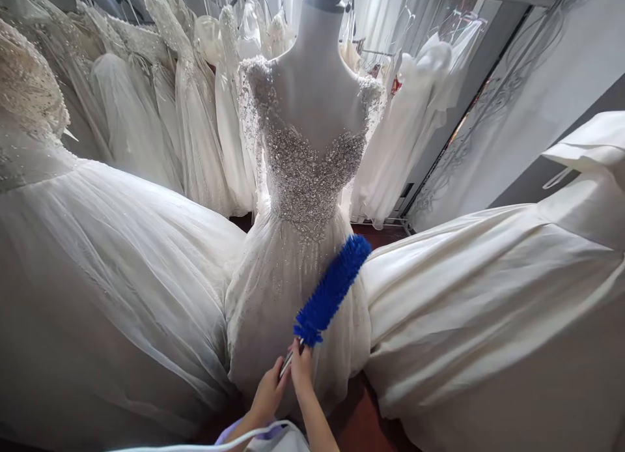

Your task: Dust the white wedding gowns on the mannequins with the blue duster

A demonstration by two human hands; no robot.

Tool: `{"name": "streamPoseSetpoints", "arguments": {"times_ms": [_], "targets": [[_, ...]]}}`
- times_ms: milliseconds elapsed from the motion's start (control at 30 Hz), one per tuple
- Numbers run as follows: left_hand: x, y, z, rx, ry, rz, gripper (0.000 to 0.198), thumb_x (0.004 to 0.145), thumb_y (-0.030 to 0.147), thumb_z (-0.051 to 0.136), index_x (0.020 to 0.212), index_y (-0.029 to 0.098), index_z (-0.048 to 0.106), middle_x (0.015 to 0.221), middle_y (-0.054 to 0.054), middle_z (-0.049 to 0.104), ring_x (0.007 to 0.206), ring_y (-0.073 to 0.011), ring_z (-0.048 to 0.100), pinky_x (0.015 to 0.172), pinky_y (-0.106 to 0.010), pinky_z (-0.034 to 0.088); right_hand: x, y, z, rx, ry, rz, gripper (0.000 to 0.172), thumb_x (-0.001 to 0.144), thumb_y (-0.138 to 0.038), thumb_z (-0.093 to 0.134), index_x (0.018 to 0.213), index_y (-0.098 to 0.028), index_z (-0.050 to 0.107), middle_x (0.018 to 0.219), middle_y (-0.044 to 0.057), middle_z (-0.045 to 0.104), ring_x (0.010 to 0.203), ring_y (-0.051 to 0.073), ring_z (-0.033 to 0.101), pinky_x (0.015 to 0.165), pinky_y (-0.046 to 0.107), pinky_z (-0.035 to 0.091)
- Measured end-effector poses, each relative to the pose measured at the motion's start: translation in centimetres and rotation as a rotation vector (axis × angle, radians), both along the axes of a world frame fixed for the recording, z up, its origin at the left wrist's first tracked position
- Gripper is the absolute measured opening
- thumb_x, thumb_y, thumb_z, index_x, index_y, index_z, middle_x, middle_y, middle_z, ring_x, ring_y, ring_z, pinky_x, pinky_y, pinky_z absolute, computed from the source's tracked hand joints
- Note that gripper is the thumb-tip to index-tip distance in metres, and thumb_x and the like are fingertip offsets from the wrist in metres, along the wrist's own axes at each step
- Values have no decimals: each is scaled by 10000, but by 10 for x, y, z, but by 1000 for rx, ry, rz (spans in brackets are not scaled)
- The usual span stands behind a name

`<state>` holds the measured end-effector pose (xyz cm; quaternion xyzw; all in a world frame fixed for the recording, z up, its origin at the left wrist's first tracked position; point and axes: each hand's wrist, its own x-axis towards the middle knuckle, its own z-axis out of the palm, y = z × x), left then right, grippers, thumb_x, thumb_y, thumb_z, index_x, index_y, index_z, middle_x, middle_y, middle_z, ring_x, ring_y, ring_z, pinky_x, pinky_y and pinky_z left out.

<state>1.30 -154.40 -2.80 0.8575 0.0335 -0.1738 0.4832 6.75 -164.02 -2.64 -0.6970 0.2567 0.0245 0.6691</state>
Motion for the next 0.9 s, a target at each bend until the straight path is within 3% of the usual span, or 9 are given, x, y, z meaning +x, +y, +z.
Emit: {"name": "streamPoseSetpoints", "arguments": {"times_ms": [133, 233, 300, 400, 533, 667, 767, 833, 900], "targets": [[33, 48, 10, 35, -41, -14, 563, 921, 515, 194, 1237, 161, 499, 1171, -146, 689, 1065, -243, 646, 831, -287, 456, 33, 43, 9, 32, 12, 51, 297, 693, -520, 615, 645, -229, 583, 648, 15, 643, 720, 202, 616, 809, 324, 458], [42, 98, -8, 214, -19, -158, 560, 915, 514, 237, 1254, 152, 497, 1146, -157, 698, 1076, -278, 649, 826, -314, 461, 34, 80, -2, 120, 158, 37, 250, 731, -425, 610, 593, -229, 538, 571, 0, 607, 624, 190, 610, 713, 334, 486], [38, 129, -27, 326, 20, -257, 547, 911, 505, 258, 1259, 159, 499, 1095, -155, 715, 1049, -291, 662, 809, -327, 467, 22, 100, -17, 211, 287, 33, 239, 752, -387, 591, 590, -227, 517, 550, -3, 604, 545, 179, 600, 619, 332, 495], [25, 165, -52, 329, 105, -387, 467, 901, 471, 299, 1126, 192, 599, 1038, -116, 735, 991, -244, 680, 804, -295, 470, -10, 121, -44, 368, 436, 18, 231, 798, -353, 527, 611, -218, 527, 579, 17, 638, 522, 162, 616, 591, 310, 513], [16, 196, -61, 396, 155, -502, 458, 856, 503, 366, 907, 182, 689, 975, -145, 745, 925, -272, 690, 771, -328, 483, -45, 144, -71, 554, 590, -61, 307, 818, -271, 451, 527, -201, 519, 561, 75, 647, 549, 178, 656, 661, 319, 541], [23, 197, -49, 419, 122, -548, 452, 830, 533, 400, 886, 188, 686, 981, -163, 732, 950, -316, 673, 791, -381, 473, -43, 156, -72, 513, 528, -278, 315, 801, -249, 441, 486, -235, 433, 482, 17, 579, 501, 162, 608, 621, 324, 528], [31, 177, -33, 179, 94, -441, 454, 851, 562, 370, 854, 199, 643, 890, -93, 725, 851, -242, 656, 753, -323, 454, -20, 149, -55, 373, 345, -408, 267, 736, -356, 568, 532, -248, 435, 490, -25, 546, 490, 153, 555, 588, 314, 496], [38, 160, -17, -10, 38, -325, 492, 858, 602, 343, 833, 187, 605, 796, -54, 692, 750, -192, 606, 703, -288, 434, -2, 140, -38, 310, 175, -407, 261, 662, -462, 643, 617, -246, 504, 571, -18, 598, 580, 168, 595, 615, 303, 497], [45, 147, -1, -151, -8, -217, 543, 853, 645, 319, 894, 176, 589, 719, -24, 645, 668, -163, 545, 646, -269, 412, 16, 134, -21, 285, 26, -346, 370, 592, -559, 673, 739, -237, 566, 674, -4, 659, 683, 181, 637, 656, 289, 507]]}}
